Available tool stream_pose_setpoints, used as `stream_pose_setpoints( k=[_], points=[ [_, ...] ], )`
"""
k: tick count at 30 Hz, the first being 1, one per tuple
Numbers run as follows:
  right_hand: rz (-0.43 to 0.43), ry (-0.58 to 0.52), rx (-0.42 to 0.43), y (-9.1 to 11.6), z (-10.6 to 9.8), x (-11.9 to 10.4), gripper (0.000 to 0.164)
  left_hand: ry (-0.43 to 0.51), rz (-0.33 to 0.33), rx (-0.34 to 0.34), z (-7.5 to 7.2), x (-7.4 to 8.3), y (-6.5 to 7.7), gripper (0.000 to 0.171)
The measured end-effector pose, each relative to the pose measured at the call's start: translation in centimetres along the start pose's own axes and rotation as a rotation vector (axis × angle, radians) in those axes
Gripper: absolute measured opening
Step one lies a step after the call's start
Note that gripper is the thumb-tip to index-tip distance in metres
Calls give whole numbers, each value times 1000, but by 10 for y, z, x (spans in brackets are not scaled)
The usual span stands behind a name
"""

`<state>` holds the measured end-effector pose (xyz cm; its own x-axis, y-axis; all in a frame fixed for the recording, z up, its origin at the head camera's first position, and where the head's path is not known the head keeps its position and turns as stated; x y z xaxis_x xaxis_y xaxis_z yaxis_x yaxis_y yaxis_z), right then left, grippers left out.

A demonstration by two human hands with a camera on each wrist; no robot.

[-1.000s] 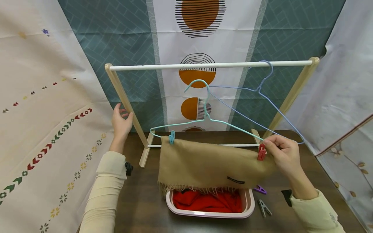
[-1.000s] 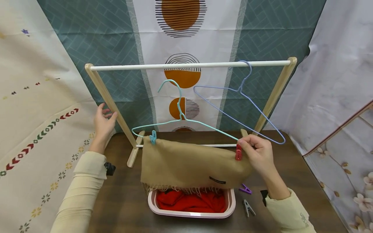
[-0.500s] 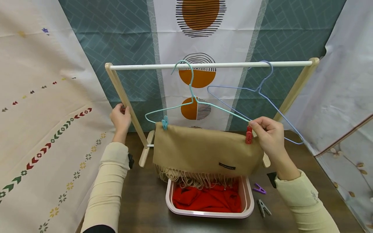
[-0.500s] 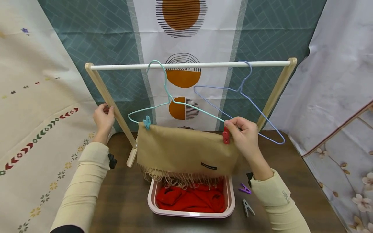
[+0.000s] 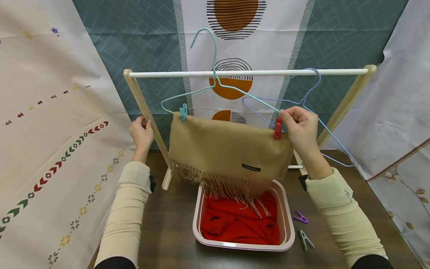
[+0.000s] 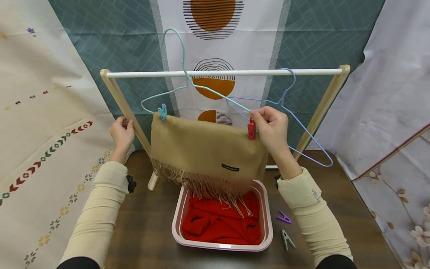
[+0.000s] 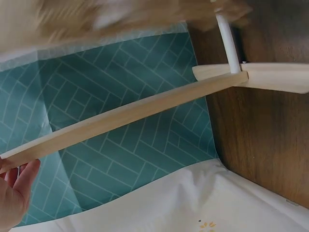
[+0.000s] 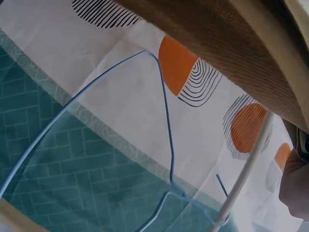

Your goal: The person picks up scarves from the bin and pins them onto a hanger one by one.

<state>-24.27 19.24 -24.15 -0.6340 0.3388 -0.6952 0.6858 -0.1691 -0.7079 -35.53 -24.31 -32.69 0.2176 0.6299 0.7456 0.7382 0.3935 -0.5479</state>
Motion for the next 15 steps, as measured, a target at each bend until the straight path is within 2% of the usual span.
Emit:
stream_pose_setpoints(
  k=[7, 15],
  points=[
    [-44, -69, 21, -19, 18, 5, 23, 3, 15, -27, 3, 2, 2, 23],
    [63, -82, -18, -18, 47, 25, 22, -11, 16, -9, 0, 1, 1, 22]
  ],
)
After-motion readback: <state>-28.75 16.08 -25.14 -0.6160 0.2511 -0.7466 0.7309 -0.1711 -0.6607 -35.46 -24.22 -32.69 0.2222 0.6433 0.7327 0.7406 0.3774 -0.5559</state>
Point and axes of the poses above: each hand's wrist, its own y-axis away from the middle knuckle, its own z-axis out of the palm, x = y × z, the point moved 4 cm from there along -y, towards the middle knuckle, and after that the axes turned 3 degrees about y, right-handed, at the moved point
